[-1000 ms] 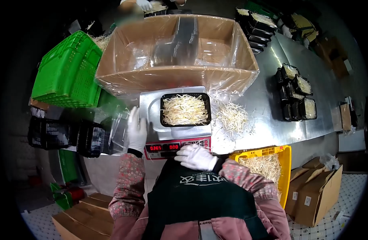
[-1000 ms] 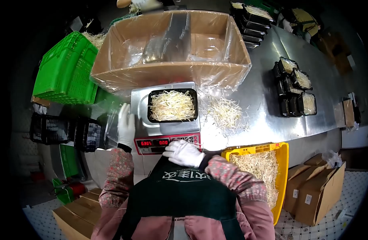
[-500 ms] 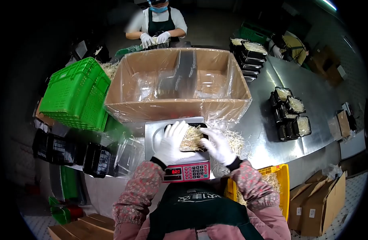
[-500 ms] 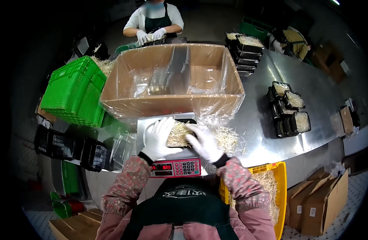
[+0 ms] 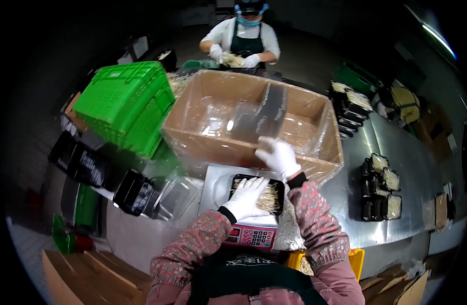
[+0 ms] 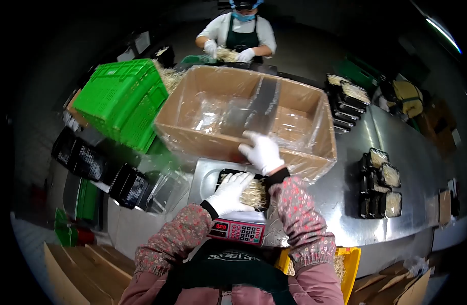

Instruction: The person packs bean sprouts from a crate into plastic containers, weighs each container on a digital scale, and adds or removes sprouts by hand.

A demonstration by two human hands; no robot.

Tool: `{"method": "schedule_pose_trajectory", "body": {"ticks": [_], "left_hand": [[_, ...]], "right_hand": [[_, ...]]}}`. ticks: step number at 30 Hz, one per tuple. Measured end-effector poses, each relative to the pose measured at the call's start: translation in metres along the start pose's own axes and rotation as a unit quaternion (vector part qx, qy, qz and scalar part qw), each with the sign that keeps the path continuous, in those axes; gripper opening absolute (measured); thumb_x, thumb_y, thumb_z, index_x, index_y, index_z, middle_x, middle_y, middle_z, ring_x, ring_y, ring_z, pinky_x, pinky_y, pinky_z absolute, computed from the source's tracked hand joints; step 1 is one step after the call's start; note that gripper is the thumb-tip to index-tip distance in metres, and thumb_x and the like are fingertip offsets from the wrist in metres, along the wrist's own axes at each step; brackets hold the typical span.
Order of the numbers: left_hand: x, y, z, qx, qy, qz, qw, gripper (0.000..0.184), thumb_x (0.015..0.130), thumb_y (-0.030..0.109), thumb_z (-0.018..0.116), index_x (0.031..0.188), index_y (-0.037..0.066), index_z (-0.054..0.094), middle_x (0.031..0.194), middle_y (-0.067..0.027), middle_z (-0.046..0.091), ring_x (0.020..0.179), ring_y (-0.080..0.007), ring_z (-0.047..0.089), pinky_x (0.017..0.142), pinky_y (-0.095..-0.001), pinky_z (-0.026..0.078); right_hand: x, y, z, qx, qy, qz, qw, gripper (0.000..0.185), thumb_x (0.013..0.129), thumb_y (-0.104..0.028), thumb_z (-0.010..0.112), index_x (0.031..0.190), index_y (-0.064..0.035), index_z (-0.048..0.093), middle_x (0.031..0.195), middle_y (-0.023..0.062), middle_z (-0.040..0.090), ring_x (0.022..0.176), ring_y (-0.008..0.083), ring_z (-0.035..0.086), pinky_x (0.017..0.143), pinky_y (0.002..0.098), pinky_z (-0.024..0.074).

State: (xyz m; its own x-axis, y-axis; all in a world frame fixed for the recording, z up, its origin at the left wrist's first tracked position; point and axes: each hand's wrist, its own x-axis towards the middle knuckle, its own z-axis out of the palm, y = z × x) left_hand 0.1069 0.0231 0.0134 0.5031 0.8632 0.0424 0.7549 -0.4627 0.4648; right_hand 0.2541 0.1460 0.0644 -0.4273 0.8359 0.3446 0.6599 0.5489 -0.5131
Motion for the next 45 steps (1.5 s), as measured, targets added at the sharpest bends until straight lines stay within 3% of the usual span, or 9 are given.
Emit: {"method": "schedule_pose_trajectory", "body": {"ticks": [9,16,20,27,32,35,38,41,45], "left_hand": [[-0.117,-0.023,-0.012,-0.168,0.28,-0.099,0.94,0.051,0.082,0.015,0.073,0.13,0.002,0.059,0.133,-0.0159,0.059,0.124,-0.0303,0.055,0.107,-0.0393,0.042],[-0.206,-0.083,-0.004,-0.384,0.442,-0.368,0.722,0.026,0.097,0.009,0.058,0.12,0.001,0.067,0.118,-0.0051,0.066,0.105,-0.011,0.06,0.092,-0.0253,0.047],[-0.211,-0.175,0.036,-0.156,0.393,-0.362,0.831,0.042,0.09,0.015,0.069,0.128,-0.001,0.06,0.131,-0.0142,0.061,0.12,-0.0232,0.057,0.103,-0.0326,0.044],[-0.13,-0.293,0.019,0.088,0.256,-0.421,0.866,0.097,0.075,0.041,0.078,0.149,0.0,0.031,0.155,-0.0247,0.029,0.139,-0.0502,0.029,0.115,-0.0491,0.031],[-0.108,-0.358,0.015,0.095,0.098,-0.628,0.766,0.081,0.084,0.045,0.068,0.146,0.004,0.037,0.143,-0.0251,0.046,0.122,-0.0495,0.051,0.097,-0.0518,0.048],[-0.119,-0.479,0.062,0.055,0.04,-0.604,0.794,0.035,0.096,0.036,0.056,0.107,0.006,0.069,0.105,-0.0198,0.071,0.088,-0.0371,0.07,0.075,-0.049,0.056],[-0.11,-0.51,0.059,0.003,-0.003,-0.516,0.857,0.043,0.097,0.041,0.052,0.115,0.006,0.068,0.111,-0.0173,0.07,0.102,-0.0349,0.066,0.087,-0.0453,0.053],[-0.104,-0.456,0.018,-0.283,0.1,-0.611,0.733,0.058,0.103,0.051,0.038,0.128,0.005,0.062,0.112,-0.0161,0.07,0.103,-0.0352,0.065,0.089,-0.0456,0.051],[-0.108,-0.382,-0.012,0.188,0.036,-0.456,0.869,0.065,0.088,0.005,0.06,0.149,0.008,0.038,0.11,-0.0212,0.069,0.097,-0.0364,0.067,0.084,-0.0447,0.054]], "right_hand": [[0.109,0.09,0.093,-0.124,-0.051,0.002,0.991,0.045,0.074,-0.022,0.081,0.115,-0.0065,0.067,0.112,0.0154,0.062,0.105,0.0333,0.062,0.091,0.0406,0.0498],[0.097,0.082,0.057,-0.121,-0.086,-0.018,0.989,0.03,0.088,-0.03,0.068,0.109,-0.0087,0.072,0.104,0.0157,0.067,0.1,0.0352,0.064,0.088,0.0427,0.0507],[0.08,0.08,0.049,-0.058,-0.084,0.031,0.994,0.06,0.09,-0.037,0.068,0.139,-0.0068,0.052,0.129,0.0206,0.059,0.122,0.0343,0.056,0.104,0.04,0.0433],[0.018,-0.015,-0.037,0.128,-0.025,-0.011,0.991,0.037,0.09,-0.018,0.07,0.125,-0.0082,0.066,0.117,0.0136,0.068,0.091,0.0212,0.066,0.079,0.03,0.0534],[-0.068,-0.051,-0.093,0.124,-0.076,0.091,0.985,0.033,0.088,-0.015,0.073,0.119,-0.0045,0.069,0.093,0.013,0.07,0.08,0.0186,0.067,0.075,0.0307,0.0523],[-0.118,-0.04,-0.106,0.125,-0.087,0.173,0.973,0.031,0.091,-0.015,0.07,0.12,-0.0041,0.069,0.103,0.0127,0.072,0.089,0.0174,0.067,0.083,0.0292,0.0528],[-0.15,-0.046,-0.109,0.189,-0.075,0.257,0.945,0.033,0.094,-0.018,0.067,0.124,-0.0055,0.067,0.11,0.0122,0.072,0.097,0.0175,0.067,0.088,0.0297,0.0526],[-0.182,-0.033,-0.097,0.209,-0.041,0.253,0.944,0.034,0.094,-0.027,0.066,0.123,-0.0086,0.068,0.11,0.0124,0.073,0.097,0.0195,0.069,0.086,0.0315,0.0535],[-0.203,-0.009,-0.079,0.174,-0.024,0.217,0.96,0.033,0.094,-0.031,0.066,0.12,-0.01,0.07,0.105,0.0135,0.074,0.092,0.0231,0.072,0.083,0.033,0.0547]]}}
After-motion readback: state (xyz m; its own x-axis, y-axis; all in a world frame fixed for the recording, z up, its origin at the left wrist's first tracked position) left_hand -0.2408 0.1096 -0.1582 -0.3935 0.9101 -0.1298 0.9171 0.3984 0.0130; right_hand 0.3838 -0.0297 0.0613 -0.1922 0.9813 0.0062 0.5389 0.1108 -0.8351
